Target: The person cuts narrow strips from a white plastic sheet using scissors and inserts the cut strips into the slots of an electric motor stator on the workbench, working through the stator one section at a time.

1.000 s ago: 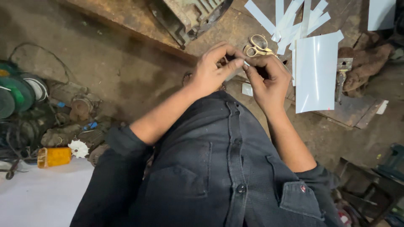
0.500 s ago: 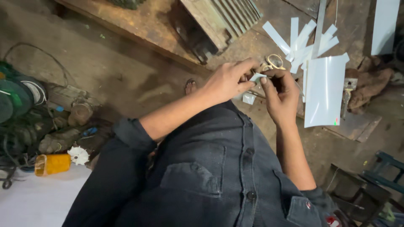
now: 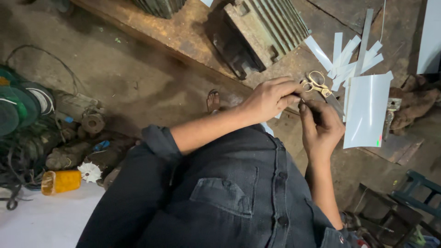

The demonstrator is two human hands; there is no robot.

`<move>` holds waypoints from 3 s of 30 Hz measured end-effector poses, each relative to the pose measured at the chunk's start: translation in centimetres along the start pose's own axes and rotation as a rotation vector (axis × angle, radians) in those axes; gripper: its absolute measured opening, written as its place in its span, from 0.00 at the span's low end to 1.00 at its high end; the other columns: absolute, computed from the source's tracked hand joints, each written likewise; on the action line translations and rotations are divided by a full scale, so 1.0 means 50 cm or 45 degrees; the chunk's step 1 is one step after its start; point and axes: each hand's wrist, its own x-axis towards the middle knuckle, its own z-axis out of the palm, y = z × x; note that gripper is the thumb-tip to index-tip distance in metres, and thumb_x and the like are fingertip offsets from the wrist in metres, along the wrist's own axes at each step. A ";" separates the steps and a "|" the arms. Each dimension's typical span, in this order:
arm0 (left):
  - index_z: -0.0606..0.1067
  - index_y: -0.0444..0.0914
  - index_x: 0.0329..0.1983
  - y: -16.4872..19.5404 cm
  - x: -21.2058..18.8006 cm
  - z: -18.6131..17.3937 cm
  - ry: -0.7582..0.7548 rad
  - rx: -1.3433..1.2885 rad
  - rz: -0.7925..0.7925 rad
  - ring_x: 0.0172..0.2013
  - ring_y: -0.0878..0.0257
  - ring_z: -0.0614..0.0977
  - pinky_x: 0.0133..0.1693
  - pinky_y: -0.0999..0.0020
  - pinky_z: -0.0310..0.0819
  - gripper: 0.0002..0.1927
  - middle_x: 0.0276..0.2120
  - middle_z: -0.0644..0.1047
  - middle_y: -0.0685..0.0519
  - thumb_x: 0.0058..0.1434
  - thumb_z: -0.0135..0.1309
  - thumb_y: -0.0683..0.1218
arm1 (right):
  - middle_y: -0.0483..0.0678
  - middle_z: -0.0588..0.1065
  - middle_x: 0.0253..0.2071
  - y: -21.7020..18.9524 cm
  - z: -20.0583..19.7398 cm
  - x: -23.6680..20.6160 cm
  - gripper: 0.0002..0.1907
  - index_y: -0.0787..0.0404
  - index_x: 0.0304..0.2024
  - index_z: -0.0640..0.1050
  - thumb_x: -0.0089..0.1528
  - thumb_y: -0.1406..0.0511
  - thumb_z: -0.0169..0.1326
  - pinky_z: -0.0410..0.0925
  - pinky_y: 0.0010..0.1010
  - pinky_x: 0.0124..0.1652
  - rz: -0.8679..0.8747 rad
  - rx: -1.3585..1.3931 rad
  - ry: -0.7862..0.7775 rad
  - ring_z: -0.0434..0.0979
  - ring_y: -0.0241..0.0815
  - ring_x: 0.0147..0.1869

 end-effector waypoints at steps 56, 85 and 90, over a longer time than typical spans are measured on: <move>0.72 0.33 0.63 -0.227 0.057 0.173 -0.320 1.100 0.259 0.64 0.46 0.67 0.64 0.51 0.61 0.23 0.61 0.70 0.44 0.68 0.50 0.48 | 0.62 0.78 0.39 0.298 0.089 0.139 0.12 0.61 0.47 0.75 0.66 0.62 0.58 0.69 0.53 0.40 0.060 -0.624 -0.257 0.77 0.66 0.42; 0.75 0.41 0.45 -0.122 0.072 0.100 -0.465 0.462 0.619 0.48 0.56 0.79 0.46 0.64 0.78 0.10 0.49 0.76 0.52 0.61 0.56 0.40 | 0.39 0.74 0.27 0.266 0.034 0.109 0.09 0.58 0.40 0.79 0.66 0.59 0.58 0.56 0.27 0.24 1.163 0.943 -0.101 0.66 0.32 0.24; 0.77 0.38 0.43 -0.050 0.090 0.105 -0.235 0.097 0.078 0.37 0.57 0.82 0.43 0.64 0.77 0.10 0.38 0.77 0.53 0.67 0.66 0.46 | 0.37 0.68 0.28 0.220 0.001 0.099 0.06 0.61 0.39 0.76 0.68 0.69 0.62 0.59 0.23 0.29 0.609 0.835 0.149 0.65 0.27 0.29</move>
